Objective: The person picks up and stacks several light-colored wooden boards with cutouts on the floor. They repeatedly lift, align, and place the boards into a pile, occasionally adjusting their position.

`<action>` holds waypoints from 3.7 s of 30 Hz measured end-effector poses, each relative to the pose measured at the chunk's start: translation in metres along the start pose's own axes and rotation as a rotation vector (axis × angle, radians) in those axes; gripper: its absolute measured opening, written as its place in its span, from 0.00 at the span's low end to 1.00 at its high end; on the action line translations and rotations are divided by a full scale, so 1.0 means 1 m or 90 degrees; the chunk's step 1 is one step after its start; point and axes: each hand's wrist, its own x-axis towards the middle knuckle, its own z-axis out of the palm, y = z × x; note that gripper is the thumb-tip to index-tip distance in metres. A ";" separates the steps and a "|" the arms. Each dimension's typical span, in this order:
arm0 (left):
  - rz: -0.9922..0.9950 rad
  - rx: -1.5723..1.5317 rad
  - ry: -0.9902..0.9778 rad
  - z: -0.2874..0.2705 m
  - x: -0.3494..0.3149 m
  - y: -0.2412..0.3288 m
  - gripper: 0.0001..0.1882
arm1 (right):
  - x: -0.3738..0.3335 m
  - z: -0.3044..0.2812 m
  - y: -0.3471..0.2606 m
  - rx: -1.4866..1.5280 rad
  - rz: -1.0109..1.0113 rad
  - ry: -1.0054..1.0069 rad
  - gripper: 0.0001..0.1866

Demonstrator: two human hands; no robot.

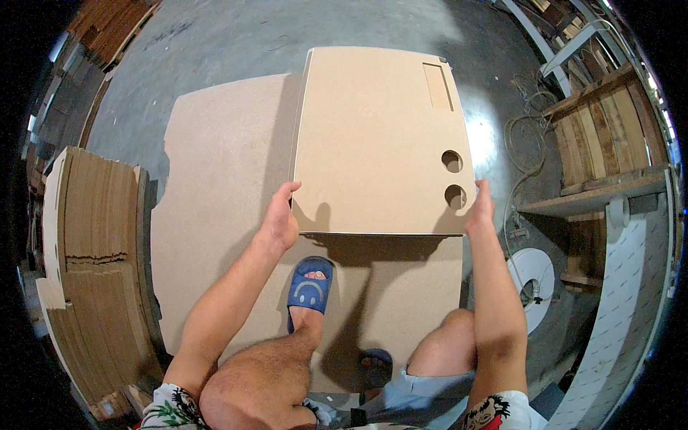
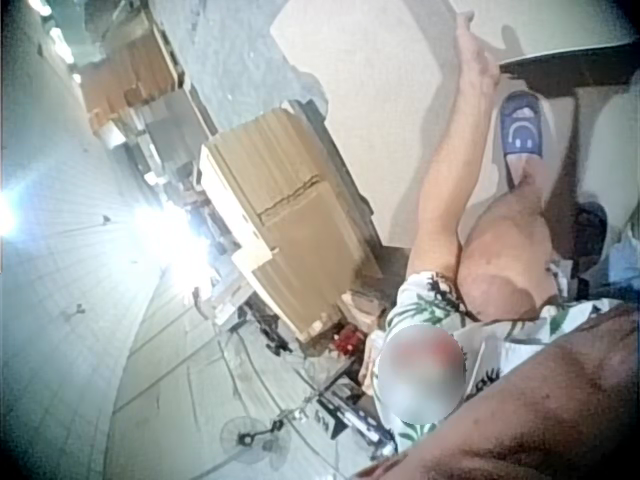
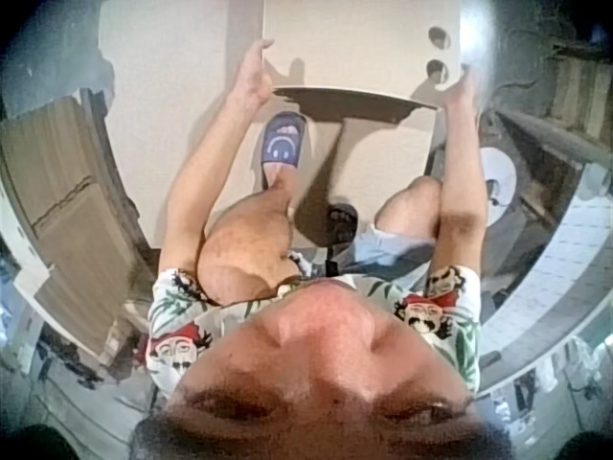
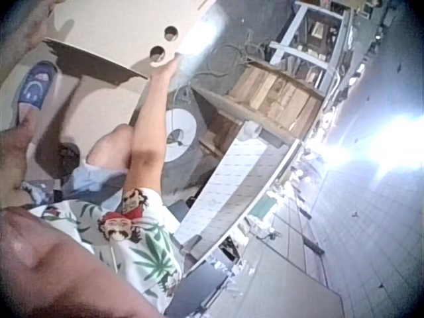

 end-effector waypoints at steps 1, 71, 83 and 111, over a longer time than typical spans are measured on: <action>0.000 0.003 0.001 0.002 -0.002 0.000 0.29 | 0.005 -0.002 0.002 -0.002 0.004 0.000 0.34; 0.071 0.090 0.000 -0.006 -0.025 -0.004 0.19 | -0.035 0.002 -0.003 -0.137 -0.073 0.043 0.28; 0.165 0.055 0.016 0.008 -0.039 0.039 0.27 | -0.006 -0.029 -0.011 -0.300 -0.120 0.150 0.27; 0.544 1.087 0.095 -0.070 -0.030 -0.043 0.47 | 0.006 -0.015 0.006 -0.335 -0.170 0.017 0.19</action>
